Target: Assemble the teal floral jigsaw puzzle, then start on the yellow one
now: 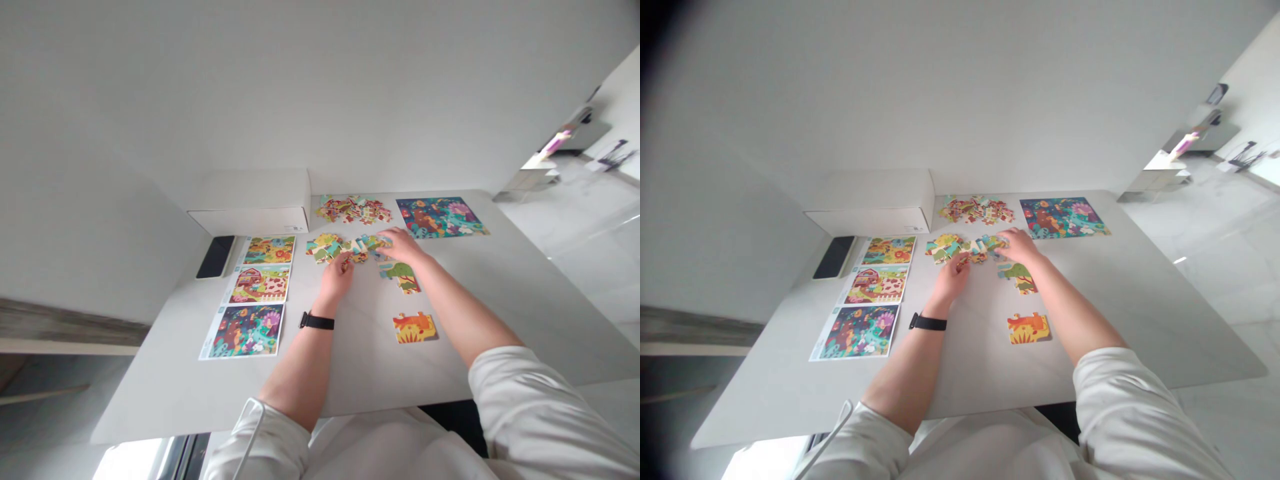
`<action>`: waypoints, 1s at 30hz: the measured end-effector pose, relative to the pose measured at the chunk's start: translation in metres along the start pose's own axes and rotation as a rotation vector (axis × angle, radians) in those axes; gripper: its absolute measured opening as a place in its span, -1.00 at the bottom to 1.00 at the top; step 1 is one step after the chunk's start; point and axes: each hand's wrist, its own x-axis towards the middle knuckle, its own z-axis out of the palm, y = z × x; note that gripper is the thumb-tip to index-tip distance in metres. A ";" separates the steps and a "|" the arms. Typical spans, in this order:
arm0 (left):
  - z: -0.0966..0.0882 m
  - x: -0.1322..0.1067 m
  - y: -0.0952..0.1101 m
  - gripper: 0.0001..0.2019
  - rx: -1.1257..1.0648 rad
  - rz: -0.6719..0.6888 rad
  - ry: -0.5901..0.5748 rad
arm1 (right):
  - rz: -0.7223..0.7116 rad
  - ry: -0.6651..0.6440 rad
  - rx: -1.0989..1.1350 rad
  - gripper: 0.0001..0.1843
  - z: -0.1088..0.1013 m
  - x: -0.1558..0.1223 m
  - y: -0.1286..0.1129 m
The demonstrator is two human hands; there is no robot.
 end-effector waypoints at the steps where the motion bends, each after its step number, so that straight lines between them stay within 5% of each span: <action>1: 0.001 -0.001 0.000 -0.63 0.027 0.038 0.005 | -0.049 -0.030 -0.017 -0.47 0.003 -0.002 -0.004; 4: 0.004 -0.004 0.000 -0.64 0.105 0.147 -0.008 | -0.065 -0.076 -0.068 -0.54 0.007 -0.004 -0.009; 11: 0.006 -0.003 -0.004 -0.66 0.221 0.350 0.063 | 0.169 0.021 -0.160 -0.65 0.002 -0.003 0.006; 16: 0.010 -0.006 -0.007 -0.49 0.340 0.390 -0.036 | -0.033 -0.022 -0.140 -0.53 0.009 0.010 -0.016; 20: 0.012 -0.007 -0.009 -0.60 0.377 0.387 -0.078 | -0.171 -0.174 -0.157 -0.41 0.009 0.030 -0.032; 30: 0.011 -0.005 -0.008 -0.70 0.336 0.392 0.000 | -0.069 -0.323 -0.222 -0.43 -0.005 0.053 -0.030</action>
